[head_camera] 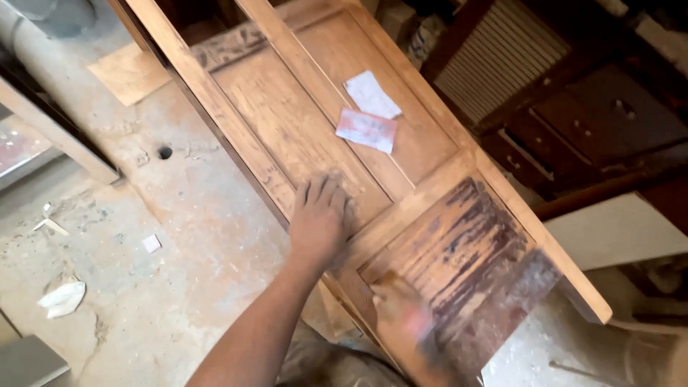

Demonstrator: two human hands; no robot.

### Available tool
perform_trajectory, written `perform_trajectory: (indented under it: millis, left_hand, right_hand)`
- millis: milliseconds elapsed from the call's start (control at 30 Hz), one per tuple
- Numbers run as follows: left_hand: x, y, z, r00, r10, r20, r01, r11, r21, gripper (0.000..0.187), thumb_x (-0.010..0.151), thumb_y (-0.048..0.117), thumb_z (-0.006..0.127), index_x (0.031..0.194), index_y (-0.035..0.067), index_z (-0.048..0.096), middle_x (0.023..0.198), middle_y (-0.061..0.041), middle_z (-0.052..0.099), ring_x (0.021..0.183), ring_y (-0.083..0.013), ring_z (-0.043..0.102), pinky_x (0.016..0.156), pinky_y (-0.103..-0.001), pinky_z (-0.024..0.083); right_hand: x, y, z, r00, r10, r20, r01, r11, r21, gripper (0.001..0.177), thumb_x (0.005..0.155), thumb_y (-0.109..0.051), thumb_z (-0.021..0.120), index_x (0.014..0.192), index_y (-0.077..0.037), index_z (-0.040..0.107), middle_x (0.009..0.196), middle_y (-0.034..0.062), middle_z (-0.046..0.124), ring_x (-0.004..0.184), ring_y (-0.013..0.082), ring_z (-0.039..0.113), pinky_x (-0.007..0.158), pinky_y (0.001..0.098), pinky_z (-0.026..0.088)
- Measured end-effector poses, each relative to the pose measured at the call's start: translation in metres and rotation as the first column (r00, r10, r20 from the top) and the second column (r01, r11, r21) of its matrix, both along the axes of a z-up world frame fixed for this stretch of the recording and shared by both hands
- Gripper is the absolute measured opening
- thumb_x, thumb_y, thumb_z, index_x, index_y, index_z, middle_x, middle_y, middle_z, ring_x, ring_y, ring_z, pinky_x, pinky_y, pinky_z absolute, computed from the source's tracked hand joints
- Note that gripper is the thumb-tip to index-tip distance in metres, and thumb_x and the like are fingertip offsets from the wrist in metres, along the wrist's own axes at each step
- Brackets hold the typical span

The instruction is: Scraping and sanding a wooden door panel to remove old finish

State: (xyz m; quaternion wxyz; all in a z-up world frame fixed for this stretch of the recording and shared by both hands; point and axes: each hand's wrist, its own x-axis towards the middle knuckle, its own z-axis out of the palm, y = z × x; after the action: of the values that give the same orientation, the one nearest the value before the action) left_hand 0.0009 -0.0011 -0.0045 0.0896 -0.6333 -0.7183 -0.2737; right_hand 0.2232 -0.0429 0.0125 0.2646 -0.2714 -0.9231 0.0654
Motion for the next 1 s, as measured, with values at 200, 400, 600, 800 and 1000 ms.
perform_trajectory:
  millis: [200, 400, 600, 800, 1000]
  left_hand:
    - [-0.004, 0.003, 0.003, 0.999, 0.036, -0.010, -0.035, 0.996, 0.081, 0.032, 0.099, 0.028, 0.057, 0.106, 0.001, 0.072, 0.134, -0.013, 0.069, 0.126, -0.0349, 0.057, 0.111, -0.049, 0.039]
    - [-0.003, 0.000, 0.002, 1.000, 0.008, -0.006, -0.008, 1.000, -0.023, 0.037, 0.100, 0.030, 0.053, 0.112, 0.000, 0.070, 0.135, -0.015, 0.067, 0.129, -0.0359, 0.053, 0.112, -0.049, 0.037]
    - [-0.002, 0.001, 0.008, 0.999, 0.035, 0.016, -0.036, 0.993, 0.108, 0.028, 0.094, 0.026, 0.061, 0.099, 0.001, 0.072, 0.128, -0.014, 0.070, 0.122, -0.0334, 0.057, 0.108, -0.049, 0.041]
    - [0.000, 0.002, 0.005, 0.999, 0.032, 0.013, -0.033, 0.990, 0.137, 0.030, 0.096, 0.026, 0.063, 0.104, -0.001, 0.073, 0.130, -0.015, 0.070, 0.123, -0.0341, 0.059, 0.108, -0.048, 0.042]
    - [-0.002, 0.000, 0.008, 0.999, 0.040, 0.017, -0.041, 0.996, 0.079, 0.031, 0.096, 0.027, 0.061, 0.105, 0.000, 0.072, 0.132, -0.014, 0.069, 0.125, -0.0331, 0.057, 0.106, -0.048, 0.042]
  right_hand:
    - [0.034, 0.057, -0.023, 0.883, -0.457, 0.109, 0.442, 0.730, -0.521, 0.009, 0.082, -0.013, 0.079, 0.090, -0.012, 0.082, 0.078, 0.0059, 0.080, 0.060, 0.0181, 0.074, 0.058, 0.0302, 0.063]
    - [0.060, -0.017, -0.168, 0.655, -0.516, 0.551, 0.017, 0.740, 0.673, 0.021, 0.088, -0.006, 0.060, 0.103, 0.005, 0.070, 0.097, 0.0338, 0.071, 0.083, 0.0486, 0.069, 0.065, 0.0581, 0.054]
    - [0.008, 0.038, 0.012, 0.756, -0.457, 0.469, 0.652, 0.463, -0.600, 0.025, 0.094, -0.026, 0.061, 0.108, -0.024, 0.081, 0.075, 0.0015, 0.080, 0.056, 0.0113, 0.073, 0.050, 0.0225, 0.062]
    - [0.010, -0.005, -0.037, 0.977, -0.204, -0.063, 0.195, 0.971, -0.136, 0.011, 0.093, -0.014, 0.065, 0.093, -0.012, 0.076, 0.081, 0.0023, 0.069, 0.068, 0.0216, 0.065, 0.066, 0.0368, 0.057]
    - [0.004, 0.049, 0.009, 0.838, -0.517, 0.176, 0.528, 0.684, -0.504, 0.014, 0.082, 0.006, 0.062, 0.071, 0.001, 0.070, 0.060, 0.0048, 0.070, 0.035, 0.0133, 0.061, 0.027, 0.0198, 0.049]
